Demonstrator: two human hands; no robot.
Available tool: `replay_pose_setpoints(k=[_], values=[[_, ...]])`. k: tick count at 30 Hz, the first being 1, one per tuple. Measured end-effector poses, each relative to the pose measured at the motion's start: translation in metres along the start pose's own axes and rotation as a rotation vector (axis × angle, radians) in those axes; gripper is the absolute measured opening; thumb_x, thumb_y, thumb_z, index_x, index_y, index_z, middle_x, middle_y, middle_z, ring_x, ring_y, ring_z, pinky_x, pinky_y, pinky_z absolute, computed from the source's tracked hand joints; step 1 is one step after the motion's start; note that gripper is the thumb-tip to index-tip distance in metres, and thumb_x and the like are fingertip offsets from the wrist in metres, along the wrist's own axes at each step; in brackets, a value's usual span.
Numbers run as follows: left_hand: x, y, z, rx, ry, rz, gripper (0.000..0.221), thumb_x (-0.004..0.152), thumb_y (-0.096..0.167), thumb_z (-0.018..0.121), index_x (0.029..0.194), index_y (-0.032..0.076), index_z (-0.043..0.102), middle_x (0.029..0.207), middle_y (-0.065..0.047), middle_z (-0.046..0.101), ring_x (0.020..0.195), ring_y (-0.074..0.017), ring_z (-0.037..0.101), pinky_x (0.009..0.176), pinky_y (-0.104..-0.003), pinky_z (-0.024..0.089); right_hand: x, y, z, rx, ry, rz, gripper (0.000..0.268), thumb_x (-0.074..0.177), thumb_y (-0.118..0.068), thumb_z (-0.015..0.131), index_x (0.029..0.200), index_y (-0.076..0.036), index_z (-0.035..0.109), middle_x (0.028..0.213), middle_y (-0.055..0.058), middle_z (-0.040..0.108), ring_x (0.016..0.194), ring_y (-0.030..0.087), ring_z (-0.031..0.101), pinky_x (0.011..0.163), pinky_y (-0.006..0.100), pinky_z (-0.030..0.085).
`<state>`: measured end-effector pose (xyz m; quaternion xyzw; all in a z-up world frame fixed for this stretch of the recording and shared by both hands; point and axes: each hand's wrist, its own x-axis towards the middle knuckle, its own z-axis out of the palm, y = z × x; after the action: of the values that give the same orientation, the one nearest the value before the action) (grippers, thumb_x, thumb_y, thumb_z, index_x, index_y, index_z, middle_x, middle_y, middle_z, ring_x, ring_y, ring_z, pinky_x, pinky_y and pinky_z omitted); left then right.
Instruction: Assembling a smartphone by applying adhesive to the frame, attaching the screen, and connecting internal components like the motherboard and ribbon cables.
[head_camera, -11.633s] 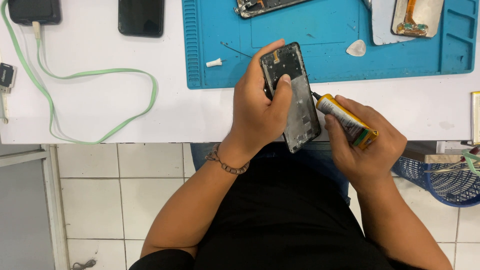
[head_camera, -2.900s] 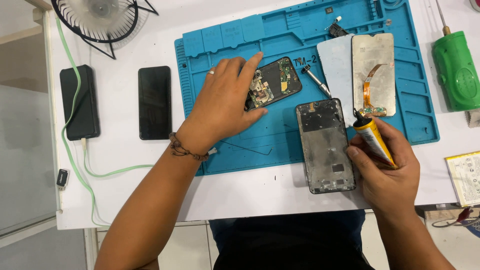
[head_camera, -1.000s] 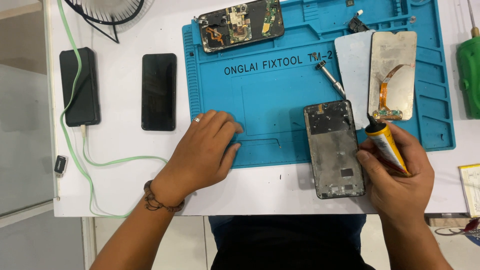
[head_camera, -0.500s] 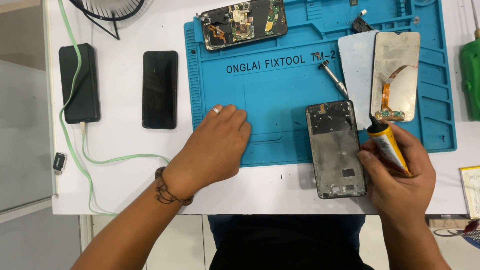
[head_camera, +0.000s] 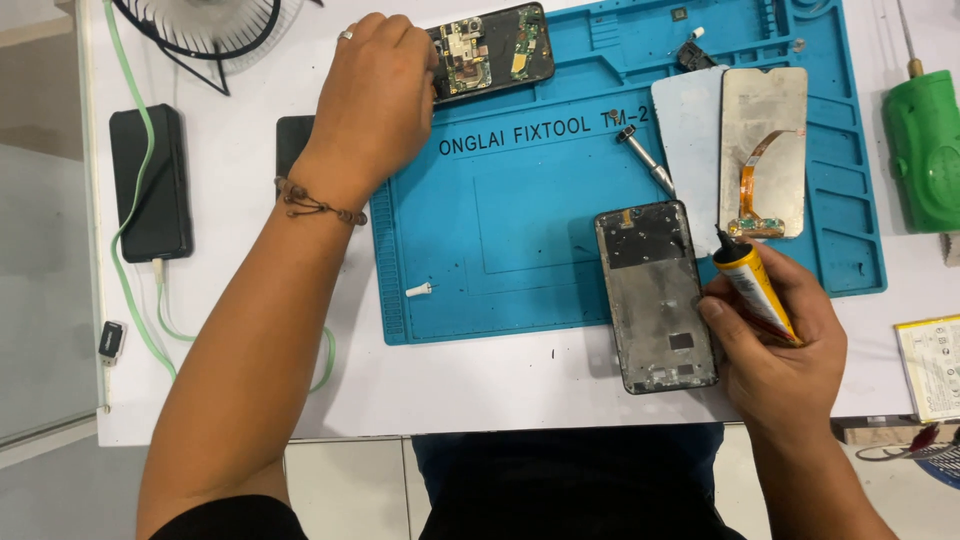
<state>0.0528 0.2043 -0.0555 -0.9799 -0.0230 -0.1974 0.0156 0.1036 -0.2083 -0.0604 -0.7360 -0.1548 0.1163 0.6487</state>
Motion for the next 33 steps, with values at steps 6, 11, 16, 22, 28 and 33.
replay_pose_setpoints(k=[6, 11, 16, 22, 28, 33], values=[[-0.014, 0.093, -0.052, -0.148, 0.129, 0.038, 0.014, 0.089, -0.006, 0.064, 0.102, -0.001, 0.066, 0.096, -0.015, 0.061, 0.091, -0.031, 0.053, 0.08, -0.043, 0.044, 0.0, 0.004, -0.005, 0.018, 0.013, 0.068, 0.056, 0.09, 0.006, 0.07, 0.144, 0.004, 0.056, 0.105, 0.015, 0.066, 0.095, 0.016, 0.064, 0.091, 0.024, 0.055], [-0.069, 0.183, -0.058, -0.417, -0.186, 0.057, 0.028, 0.091, 0.028, 0.074, 0.095, 0.001, 0.064, 0.094, -0.013, 0.058, 0.088, -0.0308, 0.052, 0.072, -0.045, 0.045, 0.005, 0.005, -0.007, 0.083, 0.037, 0.048, 0.054, 0.089, 0.006, 0.069, 0.141, 0.005, 0.055, 0.102, 0.015, 0.064, 0.091, 0.017, 0.061, 0.084, 0.024, 0.052], [-0.077, 0.203, -0.045, -0.438, -0.125, -0.112, 0.023, 0.092, 0.021, 0.068, 0.099, 0.001, 0.06, 0.097, -0.013, 0.054, 0.089, -0.0317, 0.05, 0.079, -0.046, 0.045, 0.019, 0.0, -0.008, 0.11, 0.048, -0.091, 0.053, 0.091, 0.009, 0.069, 0.142, 0.004, 0.055, 0.101, 0.017, 0.06, 0.09, 0.018, 0.06, 0.082, 0.025, 0.051], [-0.075, 0.215, -0.037, -0.417, -0.053, -0.175, 0.022, 0.095, 0.021, 0.067, 0.097, 0.001, 0.059, 0.09, -0.011, 0.051, 0.083, -0.0293, 0.046, 0.073, -0.045, 0.04, 0.025, -0.033, 0.01, -0.029, -0.09, -0.173, 0.046, 0.096, 0.008, 0.071, 0.139, 0.003, 0.056, 0.1, 0.015, 0.064, 0.088, 0.017, 0.063, 0.081, 0.026, 0.053], [-0.074, 0.216, -0.037, -0.482, 0.002, -0.194, 0.018, 0.093, 0.02, 0.061, 0.088, 0.003, 0.057, 0.084, -0.013, 0.05, 0.078, -0.0323, 0.045, 0.069, -0.046, 0.037, 0.034, -0.041, 0.031, -0.058, -0.156, -0.142, 0.046, 0.094, 0.002, 0.073, 0.138, 0.0, 0.059, 0.11, 0.012, 0.069, 0.099, 0.015, 0.067, 0.093, 0.026, 0.056], [-0.082, 0.218, -0.038, -0.531, -0.014, -0.204, 0.018, 0.089, 0.016, 0.06, 0.099, 0.0, 0.06, 0.091, -0.014, 0.055, 0.081, -0.0331, 0.047, 0.069, -0.047, 0.038, 0.034, -0.051, 0.04, -0.065, -0.219, -0.178, 0.045, 0.095, 0.002, 0.072, 0.138, 0.0, 0.059, 0.114, 0.012, 0.067, 0.101, 0.016, 0.067, 0.091, 0.026, 0.056]])
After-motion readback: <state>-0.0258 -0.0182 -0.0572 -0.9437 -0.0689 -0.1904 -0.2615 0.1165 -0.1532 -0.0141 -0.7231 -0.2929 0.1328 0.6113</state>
